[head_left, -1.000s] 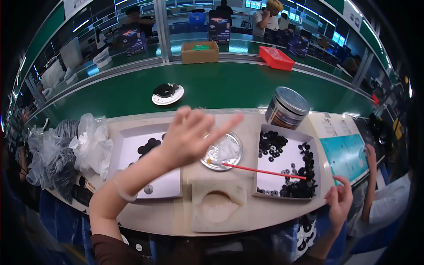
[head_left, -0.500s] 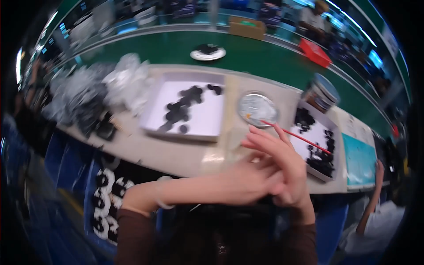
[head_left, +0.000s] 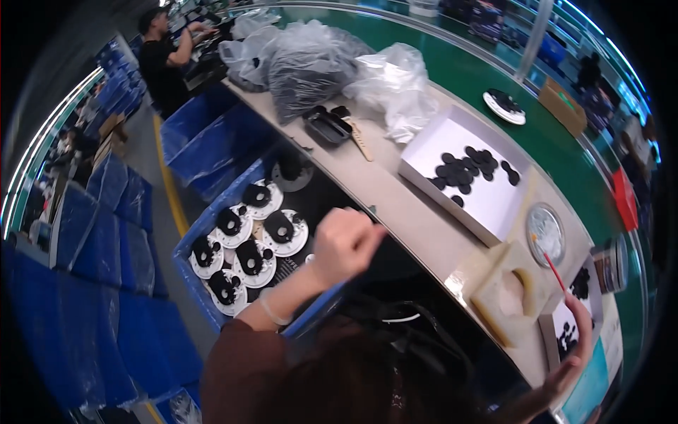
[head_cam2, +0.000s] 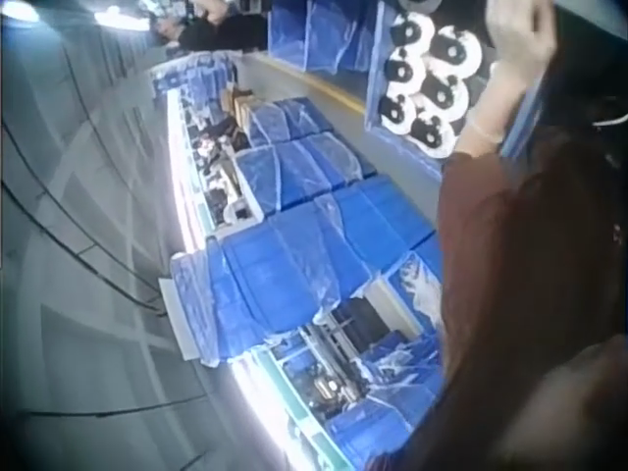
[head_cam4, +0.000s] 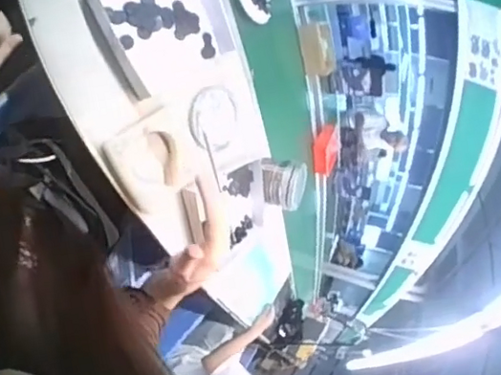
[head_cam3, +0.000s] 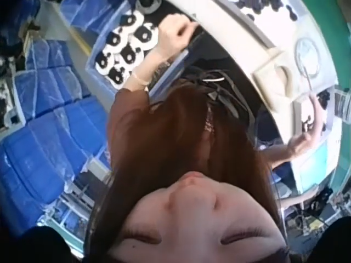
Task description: Lubricating and assembling internal gear components for a small appliance on a factory assembly line.
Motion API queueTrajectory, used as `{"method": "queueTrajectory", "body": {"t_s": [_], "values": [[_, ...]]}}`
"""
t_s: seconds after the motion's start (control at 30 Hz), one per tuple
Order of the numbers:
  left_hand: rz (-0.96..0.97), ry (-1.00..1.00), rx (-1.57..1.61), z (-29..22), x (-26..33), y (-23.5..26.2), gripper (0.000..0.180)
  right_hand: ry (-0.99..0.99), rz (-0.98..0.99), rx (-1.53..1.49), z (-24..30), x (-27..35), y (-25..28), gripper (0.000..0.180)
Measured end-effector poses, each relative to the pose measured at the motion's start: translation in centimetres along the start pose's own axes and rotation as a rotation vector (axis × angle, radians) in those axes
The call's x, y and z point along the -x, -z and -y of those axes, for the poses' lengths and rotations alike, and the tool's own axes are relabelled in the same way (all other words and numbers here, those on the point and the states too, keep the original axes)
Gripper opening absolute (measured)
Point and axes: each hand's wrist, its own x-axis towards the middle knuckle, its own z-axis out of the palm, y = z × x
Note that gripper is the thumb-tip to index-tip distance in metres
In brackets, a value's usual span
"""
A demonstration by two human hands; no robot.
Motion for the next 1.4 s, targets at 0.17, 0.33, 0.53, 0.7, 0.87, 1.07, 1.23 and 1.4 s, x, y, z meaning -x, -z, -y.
{"method": "queueTrajectory", "body": {"t_s": [0.17, 0.33, 0.53, 0.7, 0.87, 1.07, 1.23, 1.4], "values": [[0.601, 0.411, -0.882, 13.3, 9.0, 4.9, 0.038, -0.673, -1.197, -1.623, -0.5, 2.3, -3.4, 0.059], [1.061, 0.427, -0.860, 18.5, 13.7, 7.6, 0.034, -0.838, -1.174, -1.317, -0.4, 2.5, -2.9, 0.027], [1.036, 0.095, -0.617, 20.0, 13.3, 8.6, 0.040, -0.859, -0.762, -1.088, -2.3, 8.1, -7.3, 0.036], [0.887, 0.111, -0.240, 14.1, 9.2, 6.7, 0.032, -1.158, -0.640, -1.129, -2.2, 12.0, -8.2, 0.040], [0.636, 0.222, 0.243, 5.3, 3.5, 8.3, 0.029, -1.182, -0.710, -1.054, -0.8, 13.0, -6.4, 0.032], [0.438, -0.260, 0.178, -3.5, -7.7, 1.2, 0.031, -1.093, -0.762, -1.109, 0.5, 7.8, -4.1, 0.021], [0.494, -0.612, 0.293, -8.3, -10.9, -6.1, 0.026, -1.127, -0.741, -1.063, 1.5, 7.9, -3.0, 0.015], [0.596, -0.798, 0.253, -13.5, -7.6, -11.1, 0.022, -1.155, -0.647, -1.019, 1.5, 8.5, -3.5, 0.014]]}}
